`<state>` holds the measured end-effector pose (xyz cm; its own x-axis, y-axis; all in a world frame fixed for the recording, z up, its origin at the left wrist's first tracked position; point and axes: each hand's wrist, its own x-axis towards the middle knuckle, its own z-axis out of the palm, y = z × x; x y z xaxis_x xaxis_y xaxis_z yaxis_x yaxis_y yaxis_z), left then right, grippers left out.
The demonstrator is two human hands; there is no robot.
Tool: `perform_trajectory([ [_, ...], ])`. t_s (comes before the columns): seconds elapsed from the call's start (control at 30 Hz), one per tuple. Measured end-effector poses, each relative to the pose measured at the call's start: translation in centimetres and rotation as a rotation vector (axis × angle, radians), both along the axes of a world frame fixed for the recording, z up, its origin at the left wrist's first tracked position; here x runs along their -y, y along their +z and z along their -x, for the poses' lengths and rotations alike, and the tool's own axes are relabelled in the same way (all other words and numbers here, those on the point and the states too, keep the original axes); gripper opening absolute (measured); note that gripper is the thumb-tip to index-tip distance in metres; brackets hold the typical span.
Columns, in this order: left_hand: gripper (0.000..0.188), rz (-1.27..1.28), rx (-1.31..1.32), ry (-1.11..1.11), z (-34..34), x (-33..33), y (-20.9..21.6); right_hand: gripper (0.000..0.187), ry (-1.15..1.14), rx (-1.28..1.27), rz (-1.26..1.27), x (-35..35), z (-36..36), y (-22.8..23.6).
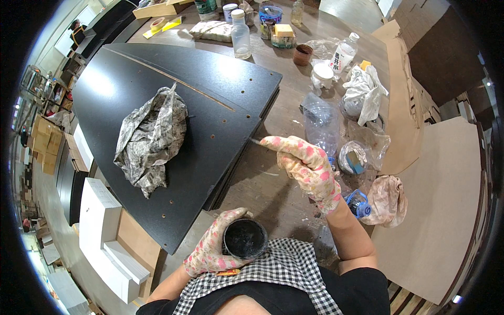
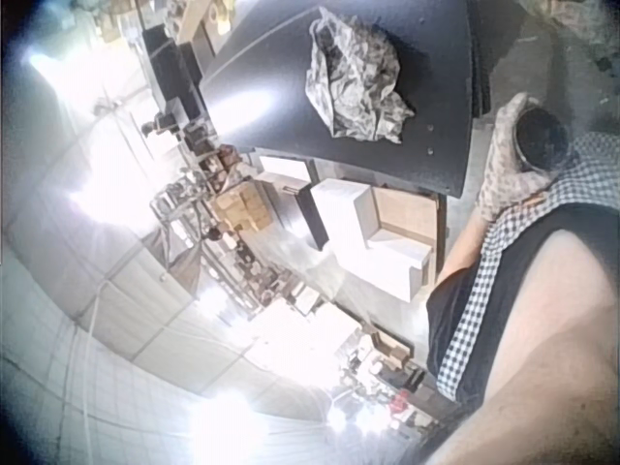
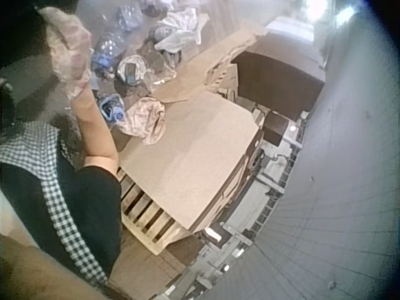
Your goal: The person wipes a large black panel with a cloth, then uses a sanding block to smooth the surface. They apply a dark paste from a small container to the panel's edges and seams, spreading it with a finger.
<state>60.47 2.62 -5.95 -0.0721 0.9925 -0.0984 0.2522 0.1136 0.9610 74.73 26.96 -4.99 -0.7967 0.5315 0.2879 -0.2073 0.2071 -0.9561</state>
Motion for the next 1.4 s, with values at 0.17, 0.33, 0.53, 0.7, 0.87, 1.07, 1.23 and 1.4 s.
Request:
perform_trajectory([
  [0.17, 0.101, 0.002, -0.009, -0.005, -0.1, -0.1, -0.1, 0.040, -0.167, -0.002, -0.192, 0.0, 0.6, -1.0],
  [0.33, 0.098, 0.011, 0.035, 0.028, -0.3, -0.1, 0.0, 0.040, -0.155, 0.063, -0.362, 0.7, 0.8, -0.7],
  [0.53, 0.100, -0.083, -0.003, 0.006, -0.3, -0.5, -0.4, 0.039, -0.079, -0.019, -0.121, 0.4, 0.1, 0.0],
  [0.7, 0.101, -0.066, 0.061, 0.022, -0.1, -0.7, -0.5, 0.043, -0.294, 0.016, -0.378, -0.7, 0.4, -0.4],
  [0.87, 0.104, 0.003, 0.016, 0.018, 0.2, -0.6, -0.6, 0.047, -0.322, 0.043, -0.579, -1.3, 1.0, -0.6],
  [1.07, 0.104, 0.024, 0.116, 0.048, 0.3, -0.8, -1.2, 0.051, -0.357, 0.181, -0.837, -1.6, 0.6, -0.8],
  [1.23, 0.106, 0.058, 0.059, 0.007, 0.7, -0.9, -0.9, 0.058, -0.402, 0.251, -0.917, -1.2, 0.1, -0.9],
  [1.4, 0.106, 0.049, 0.056, -0.002, 0.6, -1.2, -0.5, 0.058, -0.384, 0.212, -0.961, -1.1, 0.1, -0.7],
])
